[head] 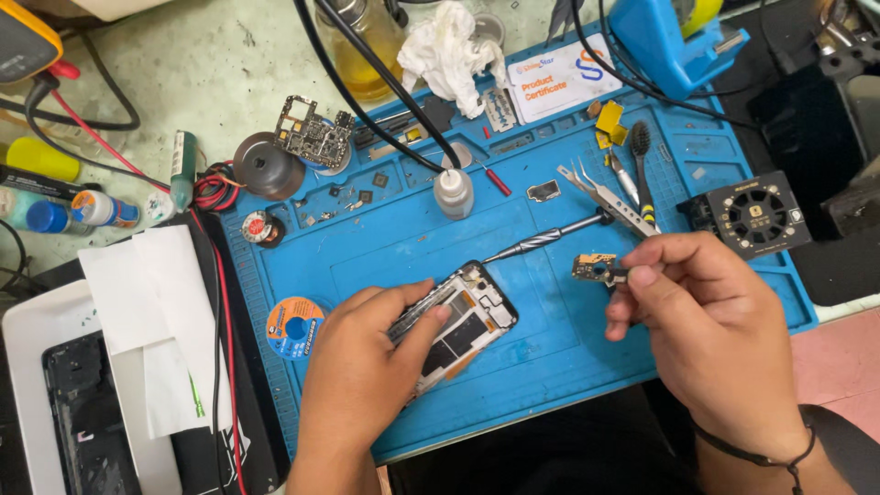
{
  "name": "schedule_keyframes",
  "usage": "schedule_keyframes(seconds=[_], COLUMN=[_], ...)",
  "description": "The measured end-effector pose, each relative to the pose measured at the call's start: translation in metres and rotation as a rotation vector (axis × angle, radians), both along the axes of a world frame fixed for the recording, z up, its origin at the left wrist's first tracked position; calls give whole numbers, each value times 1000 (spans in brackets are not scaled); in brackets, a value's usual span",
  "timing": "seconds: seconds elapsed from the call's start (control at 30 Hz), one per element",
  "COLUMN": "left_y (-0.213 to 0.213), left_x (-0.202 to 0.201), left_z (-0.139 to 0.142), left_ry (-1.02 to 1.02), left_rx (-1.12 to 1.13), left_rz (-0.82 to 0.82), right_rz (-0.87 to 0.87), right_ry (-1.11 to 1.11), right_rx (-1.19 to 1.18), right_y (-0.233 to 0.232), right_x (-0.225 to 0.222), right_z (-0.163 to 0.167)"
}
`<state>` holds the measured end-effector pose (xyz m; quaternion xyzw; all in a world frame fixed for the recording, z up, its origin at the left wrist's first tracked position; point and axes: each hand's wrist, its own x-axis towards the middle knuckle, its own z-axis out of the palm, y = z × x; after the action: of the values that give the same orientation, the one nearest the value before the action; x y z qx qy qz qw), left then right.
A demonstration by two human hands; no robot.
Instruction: The person handles a smartphone battery, connecting multimeter probes to its terminals. They then use a screwdriver and tweezers to remove a small component from the phone's internal chassis.
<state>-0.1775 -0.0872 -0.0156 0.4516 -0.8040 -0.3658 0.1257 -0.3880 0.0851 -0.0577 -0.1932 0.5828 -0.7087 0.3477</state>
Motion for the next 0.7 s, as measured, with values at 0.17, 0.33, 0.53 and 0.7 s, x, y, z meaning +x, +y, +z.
schedule_keyframes(seconds=[0.17,0.33,0.53,0.7], left_y=[-7,-2,3,12], left_x=[5,3,-2,4], left_z=[-4,-11,-6,3], left_ry=[86,81,252,526], left_rx=[-93,-129,-238,59], left_rz=[-28,1,-23,-298], right_rz=[2,25,64,165], right_ry=[6,34,3,-31], right_rx=[-15,-28,-81,-17], right_y=[4,8,8,10], right_x=[4,8,18,28], right_z=[2,5,5,3])
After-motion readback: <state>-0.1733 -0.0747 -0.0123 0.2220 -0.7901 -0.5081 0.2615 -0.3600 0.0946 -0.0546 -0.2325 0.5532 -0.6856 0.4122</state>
